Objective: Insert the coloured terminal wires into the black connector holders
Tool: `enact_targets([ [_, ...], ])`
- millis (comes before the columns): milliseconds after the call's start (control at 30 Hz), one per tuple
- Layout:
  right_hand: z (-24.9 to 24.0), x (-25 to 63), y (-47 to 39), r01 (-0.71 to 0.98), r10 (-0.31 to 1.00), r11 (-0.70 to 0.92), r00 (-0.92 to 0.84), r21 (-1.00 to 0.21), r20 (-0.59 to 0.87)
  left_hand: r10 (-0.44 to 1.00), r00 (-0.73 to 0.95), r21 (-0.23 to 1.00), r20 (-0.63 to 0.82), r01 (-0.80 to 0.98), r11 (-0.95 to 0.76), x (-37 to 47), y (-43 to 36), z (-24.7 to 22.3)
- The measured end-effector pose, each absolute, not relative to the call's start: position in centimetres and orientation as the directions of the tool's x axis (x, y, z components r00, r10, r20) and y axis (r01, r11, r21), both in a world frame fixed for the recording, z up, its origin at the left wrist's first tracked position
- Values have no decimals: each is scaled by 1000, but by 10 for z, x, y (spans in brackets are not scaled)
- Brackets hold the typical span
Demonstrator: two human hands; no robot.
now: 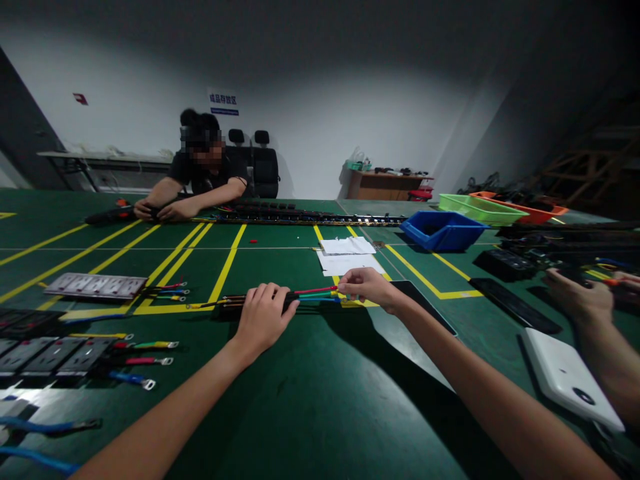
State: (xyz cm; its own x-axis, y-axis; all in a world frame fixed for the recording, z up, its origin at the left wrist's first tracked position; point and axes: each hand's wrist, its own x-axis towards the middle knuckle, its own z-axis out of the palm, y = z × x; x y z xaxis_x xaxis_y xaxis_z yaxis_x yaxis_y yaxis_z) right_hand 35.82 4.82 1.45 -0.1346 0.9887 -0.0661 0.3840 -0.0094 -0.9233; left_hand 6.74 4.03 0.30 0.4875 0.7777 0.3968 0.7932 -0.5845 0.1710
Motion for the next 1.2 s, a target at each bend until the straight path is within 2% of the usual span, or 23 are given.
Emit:
enact_targets([
  [100, 16, 355, 47, 378, 993, 14, -114, -926, -31, 780, 489, 154, 390, 801, -579, 68, 40, 4],
  [200, 14, 352, 49, 380, 994, 94, -89, -920, 65, 778, 489, 131, 394, 808, -574, 69, 40, 5],
  [300, 10, 354, 52, 445, 990, 138, -92, -885, 108, 772, 489, 116, 406, 811, -574, 69, 40, 4],
  [433, 6, 360, 53, 549, 986, 117, -163, -828, 31, 768, 487, 132, 415, 804, -580, 68, 41, 2],
  [533, 10, 358, 51, 501, 989, 82, -151, -861, 6, 769, 486, 143, 415, 800, -582, 68, 41, 2],
  [667, 22, 348, 45, 367, 998, 59, -12, -928, 59, 777, 485, 160, 402, 798, -581, 67, 40, 3],
  [733, 27, 345, 43, 332, 999, 41, 2, -943, 44, 779, 485, 161, 397, 799, -579, 68, 40, 3],
  [1033, 19, 357, 46, 439, 974, -52, -176, -897, -143, 772, 488, 139, 408, 802, -581, 68, 41, 2],
  [1200, 21, 354, 46, 409, 987, -49, -118, -911, -106, 771, 487, 121, 410, 808, -576, 69, 40, 3],
])
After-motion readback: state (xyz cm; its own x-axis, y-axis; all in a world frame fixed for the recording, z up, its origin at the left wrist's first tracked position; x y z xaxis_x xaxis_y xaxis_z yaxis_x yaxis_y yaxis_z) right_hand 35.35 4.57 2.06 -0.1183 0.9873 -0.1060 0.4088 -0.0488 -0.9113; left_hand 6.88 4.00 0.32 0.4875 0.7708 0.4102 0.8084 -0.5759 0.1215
